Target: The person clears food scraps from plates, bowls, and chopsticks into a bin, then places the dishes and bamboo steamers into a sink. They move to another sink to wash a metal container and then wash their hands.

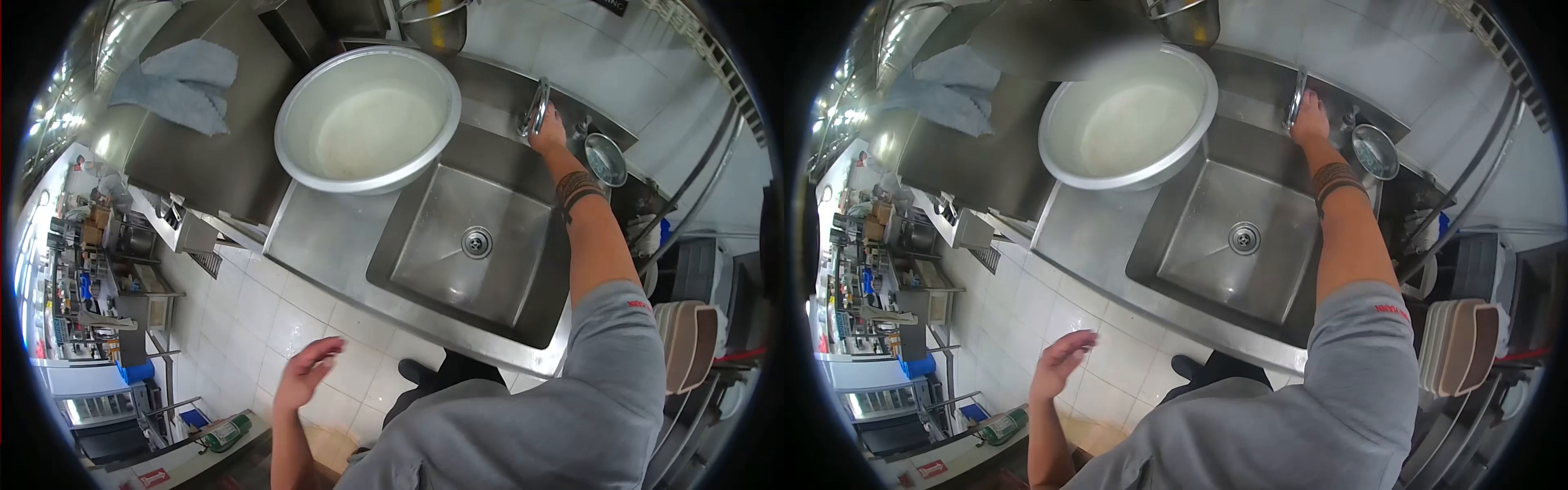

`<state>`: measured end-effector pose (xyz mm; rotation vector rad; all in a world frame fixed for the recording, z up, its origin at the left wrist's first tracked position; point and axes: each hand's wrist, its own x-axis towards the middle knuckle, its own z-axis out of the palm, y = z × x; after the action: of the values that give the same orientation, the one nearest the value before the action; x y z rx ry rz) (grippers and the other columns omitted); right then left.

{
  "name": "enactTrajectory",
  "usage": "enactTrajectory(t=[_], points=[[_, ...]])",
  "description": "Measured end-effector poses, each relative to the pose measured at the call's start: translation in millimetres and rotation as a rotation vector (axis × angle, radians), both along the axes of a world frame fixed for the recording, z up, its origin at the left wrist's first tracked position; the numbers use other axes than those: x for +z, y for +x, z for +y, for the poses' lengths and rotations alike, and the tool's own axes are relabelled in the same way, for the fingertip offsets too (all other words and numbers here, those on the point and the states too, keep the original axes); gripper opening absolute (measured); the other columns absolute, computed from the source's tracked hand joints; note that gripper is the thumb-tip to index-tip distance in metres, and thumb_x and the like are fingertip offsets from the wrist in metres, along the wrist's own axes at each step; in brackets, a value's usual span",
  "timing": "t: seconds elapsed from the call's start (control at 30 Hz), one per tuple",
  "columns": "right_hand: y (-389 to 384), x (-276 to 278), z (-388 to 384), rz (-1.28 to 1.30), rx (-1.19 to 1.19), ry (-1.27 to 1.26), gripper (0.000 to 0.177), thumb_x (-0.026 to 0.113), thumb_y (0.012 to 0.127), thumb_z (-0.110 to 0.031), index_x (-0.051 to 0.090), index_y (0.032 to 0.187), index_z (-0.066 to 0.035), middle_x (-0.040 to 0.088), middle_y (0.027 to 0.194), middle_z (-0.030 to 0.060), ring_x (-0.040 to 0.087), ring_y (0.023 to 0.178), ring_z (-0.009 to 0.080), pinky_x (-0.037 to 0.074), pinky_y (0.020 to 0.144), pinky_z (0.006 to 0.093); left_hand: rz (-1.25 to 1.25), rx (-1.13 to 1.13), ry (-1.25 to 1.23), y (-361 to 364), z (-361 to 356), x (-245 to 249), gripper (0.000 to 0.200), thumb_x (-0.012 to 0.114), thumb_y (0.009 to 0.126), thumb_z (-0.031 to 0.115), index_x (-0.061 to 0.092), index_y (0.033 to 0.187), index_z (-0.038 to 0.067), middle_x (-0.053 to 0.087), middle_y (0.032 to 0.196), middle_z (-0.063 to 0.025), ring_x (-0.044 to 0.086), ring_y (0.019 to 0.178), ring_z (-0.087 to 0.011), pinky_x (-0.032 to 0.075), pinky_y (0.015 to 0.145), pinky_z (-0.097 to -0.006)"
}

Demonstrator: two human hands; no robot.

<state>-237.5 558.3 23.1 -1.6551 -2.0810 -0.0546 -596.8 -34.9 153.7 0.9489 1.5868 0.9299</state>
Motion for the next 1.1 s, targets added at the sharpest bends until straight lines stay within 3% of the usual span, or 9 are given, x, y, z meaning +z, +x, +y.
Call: enactTrajectory(t=[0.3,0.43,0.6,0.63,0.7,0.8,0.9,1.03,1.1], points=[[-10.4,-53.5,-8.5,-0.765,0.127,-0.392,0.034,0.058,0.093,-0.026,0.073,0.112,-0.002,0.068,0.117,0.0202,0.061,0.115,0.0376,0.05,0.099,0.0475,0.193,-0.543,-0.022,157.1,262.4,-78.2,0.05,0.063,0.102,0.034,0.056,0.139,0.002,0.067,0.128,-0.0103,0.063,0.12,-0.0188,0.05,0.101,-0.0352],[-42.9,-67.2,-30.1,1.702,-0.075,-0.831,0.044,0.052,0.103,-0.032,0.057,0.127,0.005,0.069,0.114,0.021,0.061,0.116,0.0446,0.05,0.099,0.0551,-0.744,-0.009,-0.048,229.0,380.1,-140.8,0.051,0.059,0.103,0.037,0.052,0.139,0.001,0.068,0.11,-0.0072,0.065,0.105,-0.0196,0.05,0.095,-0.0358],[-58.0,-5.3,-70.1,1.883,0.079,-0.921,0.034,0.045,0.106,-0.026,0.054,0.119,0.004,0.057,0.124,0.0334,0.063,0.108,0.0464,0.054,0.088,0.054,-1.176,0.185,0.069,253.6,505.9,-188.9,0.036,0.055,0.104,0.037,0.062,0.118,0.005,0.069,0.106,-0.0131,0.069,0.091,-0.0272,0.057,0.076,-0.0398],[-57.4,-7.1,-76.4,1.871,0.082,-0.927,0.034,0.045,0.106,-0.026,0.054,0.119,0.004,0.057,0.124,0.0334,0.063,0.108,0.0464,0.054,0.088,0.054,-1.1,0.128,0.101,248.3,521.5,-204.8,0.033,0.055,0.104,0.036,0.063,0.114,0.005,0.069,0.102,-0.0121,0.068,0.088,-0.0258,0.056,0.075,-0.0393],[-57.3,-18.4,-85.5,0.607,0.051,-0.233,0.04,0.042,0.106,-0.025,0.048,0.129,0.008,0.053,0.129,0.0379,0.056,0.117,0.0499,0.047,0.101,0.054,-0.942,0.022,0.161,231.7,550.9,-235.8,0.03,0.054,0.104,0.034,0.066,0.105,0.006,0.069,0.095,-0.0101,0.068,0.082,-0.0229,0.054,0.072,-0.0383],[-70.7,-33.4,-99.9,0.785,0.016,-0.054,0.042,0.044,0.105,-0.026,0.055,0.126,0.009,0.055,0.13,0.0361,0.058,0.117,0.0474,0.046,0.098,0.0526,-0.267,0.032,-0.093,223.9,621.0,-247.6,0.032,0.054,0.101,0.03,0.069,0.084,0.008,0.068,0.078,-0.0068,0.064,0.072,-0.0163,0.05,0.065,-0.0338],[-50.4,-52.4,-77.0,1.171,-0.102,-0.219,0.043,0.049,0.104,-0.027,0.061,0.123,0.009,0.061,0.124,0.0315,0.063,0.11,0.0447,0.049,0.092,0.0493,-0.992,0.106,0.006,246.9,627.6,-275.9,0.03,0.055,0.099,0.029,0.069,0.084,0.007,0.068,0.078,-0.0058,0.063,0.069,-0.0151,0.049,0.065,-0.0329],[-26.5,-124.0,-5.9,1.678,-0.292,-0.631,0.046,0.06,0.098,-0.031,0.061,0.126,0.006,0.073,0.107,0.0214,0.072,0.087,0.0403,0.056,0.075,0.041,-0.774,0.276,0.121,275.3,571.7,-182.6,0.018,0.065,0.091,0.015,0.066,0.105,0.003,0.068,0.095,-0.0082,0.066,0.091,-0.0225,0.055,0.082,-0.0357],[-33.6,-95.0,-7.0,0.546,-0.209,-0.332,0.047,0.065,0.094,-0.037,0.067,0.124,0.0,0.072,0.11,0.0234,0.072,0.091,0.0401,0.056,0.078,0.0422,-0.636,0.31,0.114,288.2,540.2,-165.9,0.03,0.068,0.088,0.014,0.065,0.115,0.002,0.067,0.107,-0.0084,0.063,0.1,-0.0222,0.051,0.092,-0.0348]])
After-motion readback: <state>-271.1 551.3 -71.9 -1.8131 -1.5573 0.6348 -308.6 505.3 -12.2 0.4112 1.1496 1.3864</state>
